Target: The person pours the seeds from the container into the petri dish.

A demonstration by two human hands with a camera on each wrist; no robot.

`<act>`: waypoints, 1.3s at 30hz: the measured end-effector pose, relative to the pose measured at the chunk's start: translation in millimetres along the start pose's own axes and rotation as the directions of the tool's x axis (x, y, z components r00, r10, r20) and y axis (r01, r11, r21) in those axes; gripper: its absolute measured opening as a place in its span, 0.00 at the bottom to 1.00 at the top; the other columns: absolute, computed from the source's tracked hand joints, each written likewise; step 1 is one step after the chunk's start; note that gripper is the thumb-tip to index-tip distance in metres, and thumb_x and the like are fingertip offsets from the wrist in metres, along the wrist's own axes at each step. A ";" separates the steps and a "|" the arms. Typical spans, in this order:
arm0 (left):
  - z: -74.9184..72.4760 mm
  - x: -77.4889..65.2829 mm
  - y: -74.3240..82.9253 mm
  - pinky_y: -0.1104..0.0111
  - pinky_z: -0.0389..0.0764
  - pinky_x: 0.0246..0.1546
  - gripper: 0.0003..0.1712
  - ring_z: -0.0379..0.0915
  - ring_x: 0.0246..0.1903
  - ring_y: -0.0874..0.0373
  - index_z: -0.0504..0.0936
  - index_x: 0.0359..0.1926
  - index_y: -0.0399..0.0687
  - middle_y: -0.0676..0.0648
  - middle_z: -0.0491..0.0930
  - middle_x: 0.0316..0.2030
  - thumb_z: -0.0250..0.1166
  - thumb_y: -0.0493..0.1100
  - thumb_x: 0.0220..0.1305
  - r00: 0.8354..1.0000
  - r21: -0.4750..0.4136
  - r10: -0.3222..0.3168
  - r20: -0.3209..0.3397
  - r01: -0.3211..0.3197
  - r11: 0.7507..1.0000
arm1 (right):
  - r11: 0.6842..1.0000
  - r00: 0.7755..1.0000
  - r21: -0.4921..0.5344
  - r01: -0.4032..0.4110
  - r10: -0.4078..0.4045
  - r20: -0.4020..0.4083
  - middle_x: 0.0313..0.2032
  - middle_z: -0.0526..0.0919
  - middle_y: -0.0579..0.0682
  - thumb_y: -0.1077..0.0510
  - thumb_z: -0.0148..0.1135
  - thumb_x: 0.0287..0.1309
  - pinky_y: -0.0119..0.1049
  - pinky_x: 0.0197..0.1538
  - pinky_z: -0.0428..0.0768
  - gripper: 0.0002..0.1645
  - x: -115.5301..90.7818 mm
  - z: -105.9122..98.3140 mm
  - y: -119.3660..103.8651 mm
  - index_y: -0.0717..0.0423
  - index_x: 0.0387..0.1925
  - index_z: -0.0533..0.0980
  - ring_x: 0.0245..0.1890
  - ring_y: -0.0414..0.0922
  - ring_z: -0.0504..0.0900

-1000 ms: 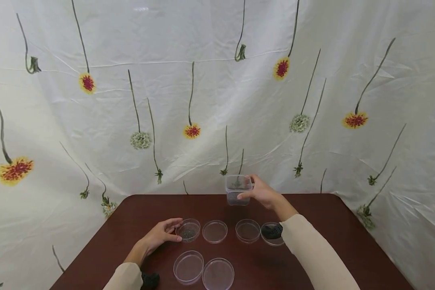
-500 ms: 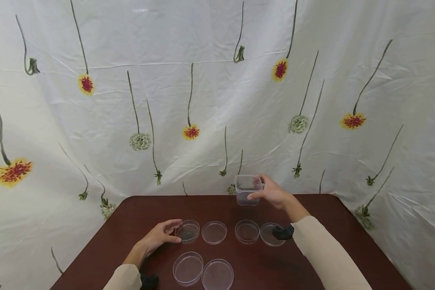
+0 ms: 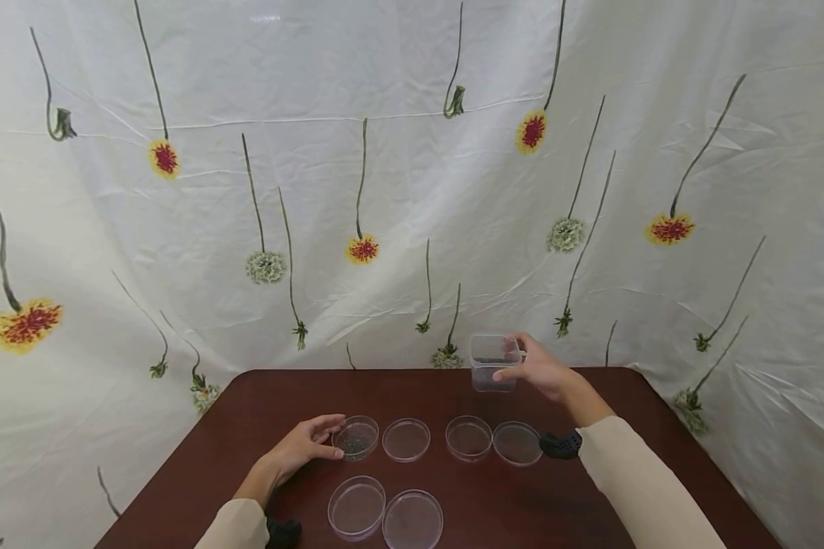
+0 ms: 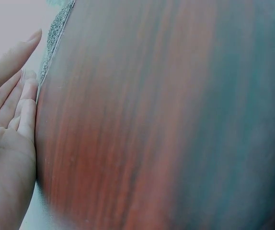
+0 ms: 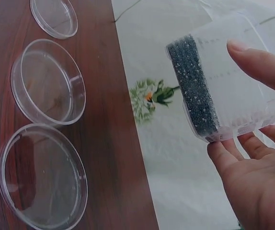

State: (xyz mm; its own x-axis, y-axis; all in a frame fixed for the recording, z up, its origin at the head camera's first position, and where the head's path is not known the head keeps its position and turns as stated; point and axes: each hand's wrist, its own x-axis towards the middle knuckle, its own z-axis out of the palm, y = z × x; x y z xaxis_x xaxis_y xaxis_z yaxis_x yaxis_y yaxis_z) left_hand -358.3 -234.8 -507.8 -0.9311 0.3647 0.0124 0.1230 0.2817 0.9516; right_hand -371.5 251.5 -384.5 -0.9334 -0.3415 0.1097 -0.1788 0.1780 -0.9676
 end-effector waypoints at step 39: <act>1.8 0.4 -2.4 0.45 0.59 0.71 0.45 0.56 0.73 0.32 0.69 0.72 0.31 0.29 0.69 0.69 0.79 0.32 0.55 1.000 0.005 -0.013 -0.025 0.013 1.000 | 0.994 0.995 -0.103 -0.027 0.018 -0.094 0.72 0.49 0.79 0.67 0.70 0.63 0.35 0.50 0.80 0.55 -90.2 -78.9 43.6 0.76 0.75 0.42 0.73 0.76 0.49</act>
State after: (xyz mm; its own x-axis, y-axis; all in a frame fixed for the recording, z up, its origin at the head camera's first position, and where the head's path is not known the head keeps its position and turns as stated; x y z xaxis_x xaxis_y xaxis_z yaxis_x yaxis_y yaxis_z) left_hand -358.3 -233.8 -510.7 -0.9410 0.3383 0.0080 0.1127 0.2910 0.9501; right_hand -319.7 362.8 -418.6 -0.9615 -0.2504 0.1132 -0.1841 0.2810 -0.9419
